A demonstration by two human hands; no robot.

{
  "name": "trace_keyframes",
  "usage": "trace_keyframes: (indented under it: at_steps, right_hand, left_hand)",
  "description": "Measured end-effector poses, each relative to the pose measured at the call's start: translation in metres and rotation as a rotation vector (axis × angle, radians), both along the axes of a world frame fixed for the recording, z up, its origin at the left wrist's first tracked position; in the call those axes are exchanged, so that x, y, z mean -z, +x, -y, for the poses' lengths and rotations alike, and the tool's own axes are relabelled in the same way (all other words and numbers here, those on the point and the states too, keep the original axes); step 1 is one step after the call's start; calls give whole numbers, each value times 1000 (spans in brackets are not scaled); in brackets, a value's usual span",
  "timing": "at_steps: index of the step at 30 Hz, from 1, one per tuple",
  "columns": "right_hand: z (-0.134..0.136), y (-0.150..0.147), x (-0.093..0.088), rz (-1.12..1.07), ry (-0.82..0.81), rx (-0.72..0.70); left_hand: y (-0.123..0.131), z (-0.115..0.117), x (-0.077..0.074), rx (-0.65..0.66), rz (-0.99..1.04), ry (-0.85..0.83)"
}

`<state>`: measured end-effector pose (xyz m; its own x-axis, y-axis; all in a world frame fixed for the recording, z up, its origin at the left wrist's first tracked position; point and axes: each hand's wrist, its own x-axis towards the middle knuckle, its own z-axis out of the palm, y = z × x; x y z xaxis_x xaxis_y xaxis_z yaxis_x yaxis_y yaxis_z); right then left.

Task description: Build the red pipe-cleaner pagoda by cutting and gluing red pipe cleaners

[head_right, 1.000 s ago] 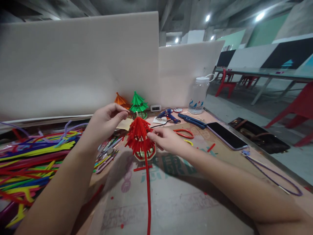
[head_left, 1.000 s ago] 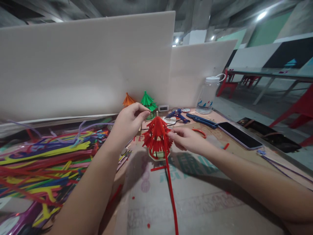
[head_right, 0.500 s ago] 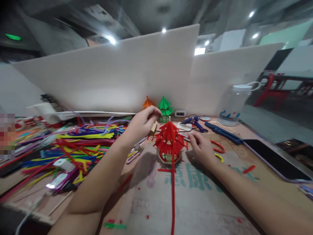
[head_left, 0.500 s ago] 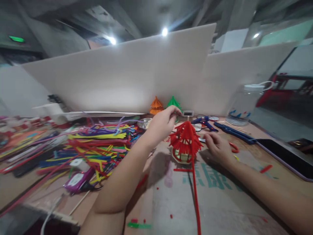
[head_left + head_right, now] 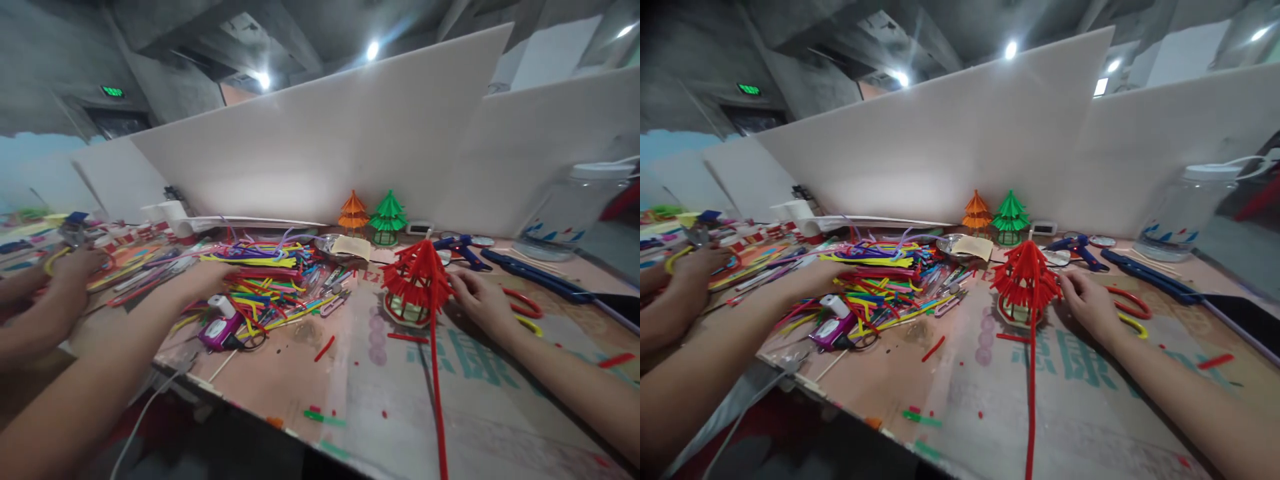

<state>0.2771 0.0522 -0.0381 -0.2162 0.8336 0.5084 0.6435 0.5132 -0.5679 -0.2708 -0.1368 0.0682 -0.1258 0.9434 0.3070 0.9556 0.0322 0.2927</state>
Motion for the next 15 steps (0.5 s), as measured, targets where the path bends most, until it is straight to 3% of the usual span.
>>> trace_keyframes:
  at_steps: [5, 9, 12, 15]
  right_hand:
    - [0, 1, 0, 27, 2, 13]
    - [-3, 3, 3, 37, 3, 10]
    - [-6, 4, 7, 53, 8, 10]
    - [-10, 5, 11, 59, 8, 4]
  left_hand:
    - [-7, -11, 23, -1, -108, -78]
    - [-5, -13, 25, 37, -111, -94]
    - [0, -6, 8, 21, -119, -96]
    - [24, 5, -25, -72, -155, 0]
